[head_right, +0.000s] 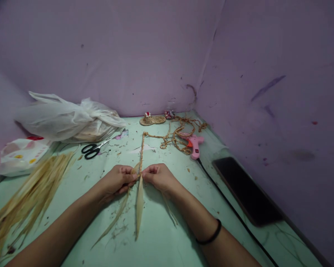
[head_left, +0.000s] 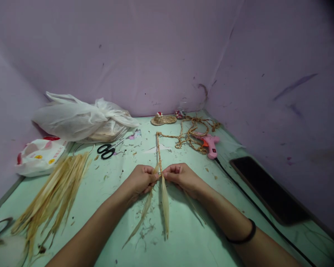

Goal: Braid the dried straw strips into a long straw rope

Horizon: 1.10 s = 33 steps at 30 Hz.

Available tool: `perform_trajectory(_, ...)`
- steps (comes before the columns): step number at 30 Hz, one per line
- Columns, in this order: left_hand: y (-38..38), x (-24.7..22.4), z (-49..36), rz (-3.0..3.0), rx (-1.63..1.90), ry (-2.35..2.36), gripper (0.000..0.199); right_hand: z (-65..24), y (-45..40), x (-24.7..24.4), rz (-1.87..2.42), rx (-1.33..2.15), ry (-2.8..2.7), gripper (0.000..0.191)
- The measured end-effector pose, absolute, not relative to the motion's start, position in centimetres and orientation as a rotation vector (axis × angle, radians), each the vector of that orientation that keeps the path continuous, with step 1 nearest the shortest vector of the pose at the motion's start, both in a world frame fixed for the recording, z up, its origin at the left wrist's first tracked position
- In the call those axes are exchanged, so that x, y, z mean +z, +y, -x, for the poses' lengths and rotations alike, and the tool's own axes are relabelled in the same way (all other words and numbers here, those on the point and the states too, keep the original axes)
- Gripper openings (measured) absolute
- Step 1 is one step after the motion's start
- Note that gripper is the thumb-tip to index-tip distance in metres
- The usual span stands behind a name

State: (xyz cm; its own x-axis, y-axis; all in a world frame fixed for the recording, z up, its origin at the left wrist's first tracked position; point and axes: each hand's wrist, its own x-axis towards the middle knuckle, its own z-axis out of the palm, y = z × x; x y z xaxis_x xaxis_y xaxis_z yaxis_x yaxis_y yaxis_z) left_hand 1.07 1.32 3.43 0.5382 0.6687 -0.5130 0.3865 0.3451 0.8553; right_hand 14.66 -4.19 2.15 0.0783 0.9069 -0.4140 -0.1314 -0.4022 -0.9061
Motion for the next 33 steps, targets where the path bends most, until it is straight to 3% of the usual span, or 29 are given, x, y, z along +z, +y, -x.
perform_trajectory(8,1.9,3.3,0.1,-1.372,0.123,0.994,0.046,-14.6,-4.2,2.4,1.482,1.469,-0.819,0.005)
perform_trajectory(15,2.7,4.3,0.9,-1.552,0.092,1.089,0.036,-14.7,-4.3,2.3,1.467,1.473,-0.812,0.005)
perform_trajectory(21,2.0,3.9,0.3,-1.449,0.103,1.060,0.047,-14.6,-4.2,2.3,1.449,1.484,-0.810,0.006)
perform_trajectory(25,1.7,3.5,-0.1,-1.294,0.271,1.105,0.033,-14.7,-4.3,2.3,1.448,1.492,-0.807,0.006)
perform_trajectory(33,2.3,3.9,0.6,-1.272,0.197,0.981,0.033,-14.7,-4.2,2.4,1.452,1.473,-0.804,0.004)
